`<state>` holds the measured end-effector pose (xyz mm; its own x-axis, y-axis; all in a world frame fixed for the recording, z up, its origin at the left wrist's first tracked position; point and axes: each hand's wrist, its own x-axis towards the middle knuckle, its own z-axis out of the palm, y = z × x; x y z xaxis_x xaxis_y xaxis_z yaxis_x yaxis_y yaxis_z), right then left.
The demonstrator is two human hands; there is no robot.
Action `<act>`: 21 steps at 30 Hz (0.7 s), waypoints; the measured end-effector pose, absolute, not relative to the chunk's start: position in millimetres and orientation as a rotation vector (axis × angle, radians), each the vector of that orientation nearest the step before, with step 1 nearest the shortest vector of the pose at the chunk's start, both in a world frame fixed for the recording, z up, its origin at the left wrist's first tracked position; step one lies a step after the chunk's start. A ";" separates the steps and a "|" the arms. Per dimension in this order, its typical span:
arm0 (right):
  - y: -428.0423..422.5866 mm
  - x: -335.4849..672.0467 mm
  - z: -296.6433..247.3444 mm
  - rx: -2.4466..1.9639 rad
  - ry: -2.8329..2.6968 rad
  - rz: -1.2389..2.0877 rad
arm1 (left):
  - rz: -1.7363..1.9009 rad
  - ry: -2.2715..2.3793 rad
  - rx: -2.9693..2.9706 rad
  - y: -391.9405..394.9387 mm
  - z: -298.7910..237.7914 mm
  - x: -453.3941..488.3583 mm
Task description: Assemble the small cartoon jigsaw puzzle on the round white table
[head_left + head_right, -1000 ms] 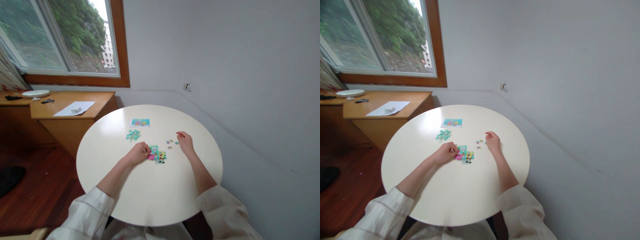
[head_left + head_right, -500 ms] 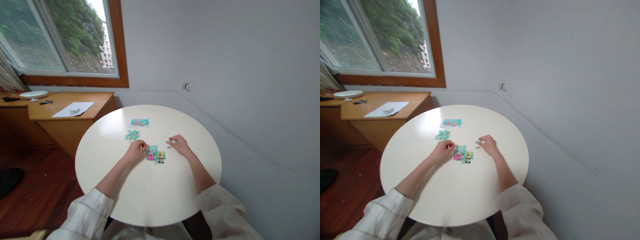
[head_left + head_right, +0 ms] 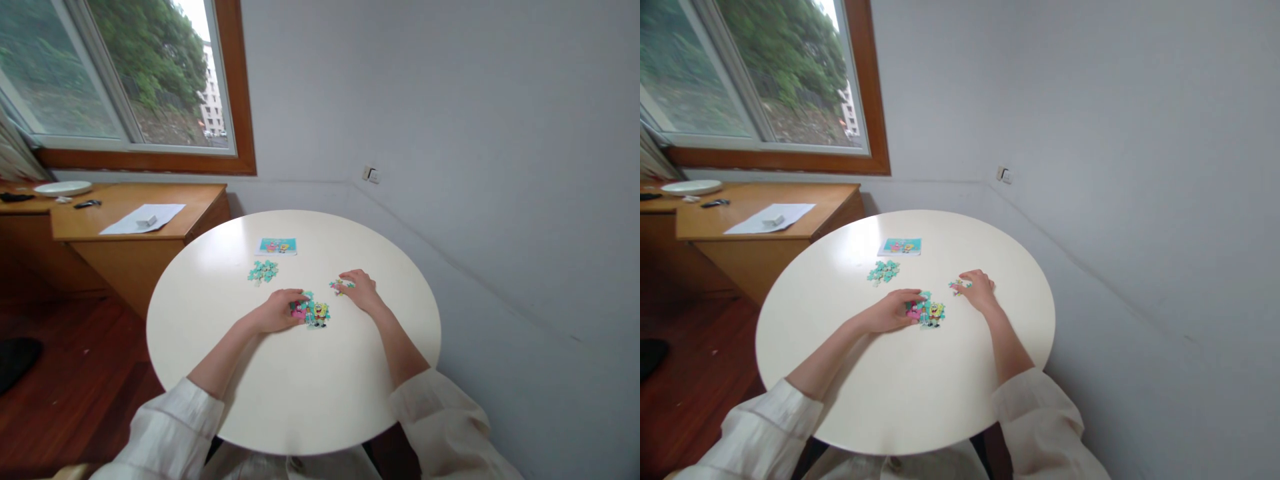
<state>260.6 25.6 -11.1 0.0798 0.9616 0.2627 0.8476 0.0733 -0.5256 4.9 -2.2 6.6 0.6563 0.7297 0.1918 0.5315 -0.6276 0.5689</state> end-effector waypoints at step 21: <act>26.1 259.6 -11.5 -1.941 -1.835 0.215 | 0.850 1.277 2.250 3.6 5.8 4.2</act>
<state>259.6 26.1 -11.5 0.0991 0.9758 0.1947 0.9043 -0.0067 -0.4269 4.2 3.6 5.8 0.3927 0.8684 0.3029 0.6149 -0.4928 0.6156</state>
